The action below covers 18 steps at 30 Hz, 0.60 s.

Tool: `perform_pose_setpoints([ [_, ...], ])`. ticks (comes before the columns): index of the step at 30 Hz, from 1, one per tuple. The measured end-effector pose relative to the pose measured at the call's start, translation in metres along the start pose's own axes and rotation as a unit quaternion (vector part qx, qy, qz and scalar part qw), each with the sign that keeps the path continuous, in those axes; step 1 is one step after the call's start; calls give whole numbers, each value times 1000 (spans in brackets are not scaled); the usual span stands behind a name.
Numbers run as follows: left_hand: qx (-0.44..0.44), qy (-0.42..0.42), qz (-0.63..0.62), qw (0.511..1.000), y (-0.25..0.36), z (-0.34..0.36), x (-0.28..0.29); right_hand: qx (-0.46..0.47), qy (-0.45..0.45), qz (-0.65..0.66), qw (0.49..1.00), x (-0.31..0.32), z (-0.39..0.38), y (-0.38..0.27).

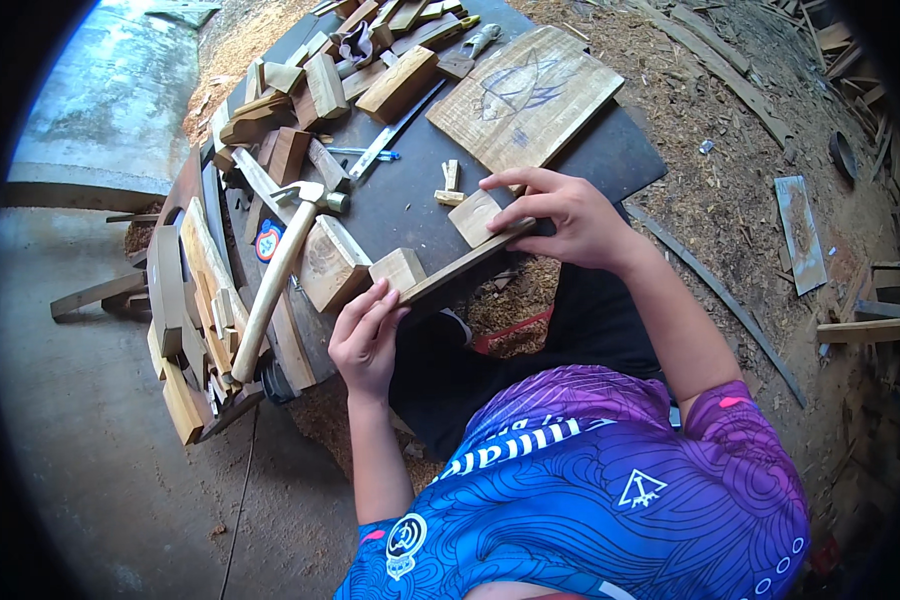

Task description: The person assembles wooden blocks by inserting wooden pegs into them and tapping the pegs into place with a hammer.

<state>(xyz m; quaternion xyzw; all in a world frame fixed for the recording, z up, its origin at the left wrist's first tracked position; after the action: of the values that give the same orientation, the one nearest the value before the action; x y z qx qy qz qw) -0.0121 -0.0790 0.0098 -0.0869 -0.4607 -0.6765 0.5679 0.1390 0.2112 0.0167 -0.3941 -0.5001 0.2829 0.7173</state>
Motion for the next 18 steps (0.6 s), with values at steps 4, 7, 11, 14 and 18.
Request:
perform_pose_setpoints([
  [4, -20, 45, 16, 999, 3, -4, -6, 2, -9, 14, 1000, 3, -2, -1],
  [7, -19, 63, 22, 998, 2, -6, -9, -2, -20, 14, 1000, 2, -3, 1],
  [11, -65, 57, 75, 993, 5, -3, -8, 25, 7, -66, 997, -2, -4, -4],
  [14, -78, 42, 84, 992, 1, -3, -7, 77, 47, -90, 992, -9, -4, 4],
  [18, -123, 48, 85, 988, -3, 2, -8, 113, 48, -68, 990, -8, 1, 9],
])
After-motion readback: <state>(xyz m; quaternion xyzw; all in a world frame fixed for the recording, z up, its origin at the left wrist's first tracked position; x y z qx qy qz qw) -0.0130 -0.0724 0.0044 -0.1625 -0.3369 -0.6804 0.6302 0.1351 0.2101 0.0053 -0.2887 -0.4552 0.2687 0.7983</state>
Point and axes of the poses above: each hand's wrist, its own z-axis towards the middle knuckle, its own x-axis out of the back of the hand, y = z × x, the point moved 2 cm from there along z, towards the middle knuckle, and after that the axes turned 10 degrees about -x, right-handed, at the moved point
